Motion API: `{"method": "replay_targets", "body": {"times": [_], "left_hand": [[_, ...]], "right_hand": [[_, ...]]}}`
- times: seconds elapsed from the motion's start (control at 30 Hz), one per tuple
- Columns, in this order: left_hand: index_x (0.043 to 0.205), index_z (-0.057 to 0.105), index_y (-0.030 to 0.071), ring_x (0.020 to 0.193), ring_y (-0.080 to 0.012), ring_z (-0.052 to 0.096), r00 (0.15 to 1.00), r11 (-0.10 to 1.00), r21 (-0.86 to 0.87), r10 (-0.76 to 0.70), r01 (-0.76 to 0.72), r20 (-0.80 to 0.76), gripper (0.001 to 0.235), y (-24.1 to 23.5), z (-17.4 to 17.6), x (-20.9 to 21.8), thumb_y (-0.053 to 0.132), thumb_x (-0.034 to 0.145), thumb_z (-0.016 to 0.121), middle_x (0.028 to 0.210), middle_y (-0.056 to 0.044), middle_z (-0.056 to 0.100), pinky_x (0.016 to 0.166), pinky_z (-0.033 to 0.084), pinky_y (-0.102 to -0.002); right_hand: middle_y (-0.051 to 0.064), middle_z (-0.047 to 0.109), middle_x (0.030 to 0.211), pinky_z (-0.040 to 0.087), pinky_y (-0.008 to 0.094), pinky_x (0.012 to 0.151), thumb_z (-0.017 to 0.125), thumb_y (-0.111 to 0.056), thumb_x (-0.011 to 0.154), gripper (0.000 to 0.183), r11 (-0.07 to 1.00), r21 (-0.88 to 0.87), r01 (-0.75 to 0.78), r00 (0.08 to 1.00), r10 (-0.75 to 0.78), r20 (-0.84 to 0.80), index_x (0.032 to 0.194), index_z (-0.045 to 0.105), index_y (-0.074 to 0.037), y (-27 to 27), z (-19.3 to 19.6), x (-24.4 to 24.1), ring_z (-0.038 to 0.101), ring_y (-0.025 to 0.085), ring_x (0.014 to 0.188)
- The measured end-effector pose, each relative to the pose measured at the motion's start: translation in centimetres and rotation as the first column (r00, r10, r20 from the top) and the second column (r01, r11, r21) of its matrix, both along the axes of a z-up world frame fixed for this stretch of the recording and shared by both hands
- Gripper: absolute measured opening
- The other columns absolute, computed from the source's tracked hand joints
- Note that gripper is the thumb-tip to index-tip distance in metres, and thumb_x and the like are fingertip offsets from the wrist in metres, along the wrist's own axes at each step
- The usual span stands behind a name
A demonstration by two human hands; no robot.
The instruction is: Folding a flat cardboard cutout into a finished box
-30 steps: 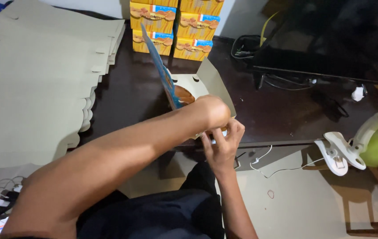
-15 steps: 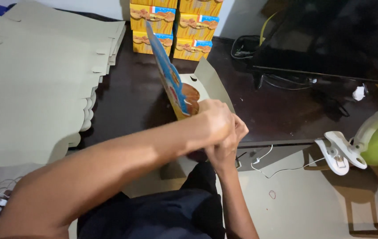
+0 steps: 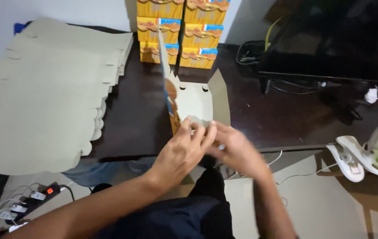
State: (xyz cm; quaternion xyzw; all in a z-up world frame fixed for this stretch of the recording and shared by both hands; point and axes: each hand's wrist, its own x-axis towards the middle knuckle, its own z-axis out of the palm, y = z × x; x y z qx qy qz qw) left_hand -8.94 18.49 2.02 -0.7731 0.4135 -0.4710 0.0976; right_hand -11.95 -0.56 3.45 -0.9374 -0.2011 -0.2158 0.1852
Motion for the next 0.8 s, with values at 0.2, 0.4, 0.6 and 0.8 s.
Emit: {"method": "replay_targets", "body": {"times": [0.2,0.4,0.6,0.8], "left_hand": [[0.149,0.043,0.013,0.075,-0.0247,0.063,0.981,0.966,-0.174,-0.192,0.192,0.016,0.055,1.0,-1.9,0.6,-0.008,0.098,0.045,0.096,-0.016,0.054,0.121,0.039,-0.049],[0.143,0.044,0.026,0.082,-0.0206,0.066,0.953,0.939,-0.171,-0.283,0.298,0.105,0.06,2.3,-1.6,0.8,-0.004,0.094,0.058,0.1,-0.009,0.059,0.113,0.046,-0.045],[0.138,0.053,0.024,0.111,-0.0333,0.064,0.913,0.881,-0.242,-0.393,0.408,0.107,0.051,3.5,-4.1,1.8,0.002,0.094,0.066,0.107,-0.015,0.065,0.1,0.053,-0.046],[0.135,0.058,0.025,0.115,-0.0274,0.058,0.962,0.888,-0.372,-0.263,0.271,0.075,0.038,3.7,-10.9,4.3,0.013,0.098,0.06,0.123,-0.01,0.055,0.096,0.051,-0.043]], "right_hand": [[0.02,0.073,0.091,0.055,0.048,0.077,0.061,-0.002,0.097,0.014,0.972,0.18,-0.153,0.947,0.196,-0.255,0.102,0.075,-0.004,0.8,5.0,6.3,0.072,0.041,0.085],[-0.001,0.071,0.095,0.061,0.031,0.078,0.05,-0.002,0.1,0.028,0.893,0.444,-0.073,0.351,0.44,-0.827,0.108,0.076,-0.008,0.4,0.7,11.5,0.068,0.012,0.086],[0.006,0.075,0.093,0.065,0.031,0.074,0.067,-0.005,0.096,0.018,0.796,0.603,0.047,0.277,0.57,-0.773,0.112,0.075,-0.001,0.0,-1.9,11.1,0.072,0.012,0.082],[0.012,0.074,0.092,0.067,0.037,0.072,0.072,-0.014,0.095,0.024,0.715,0.679,0.167,0.34,0.605,-0.72,0.111,0.074,0.004,0.8,-4.1,11.4,0.075,0.017,0.079]]}}
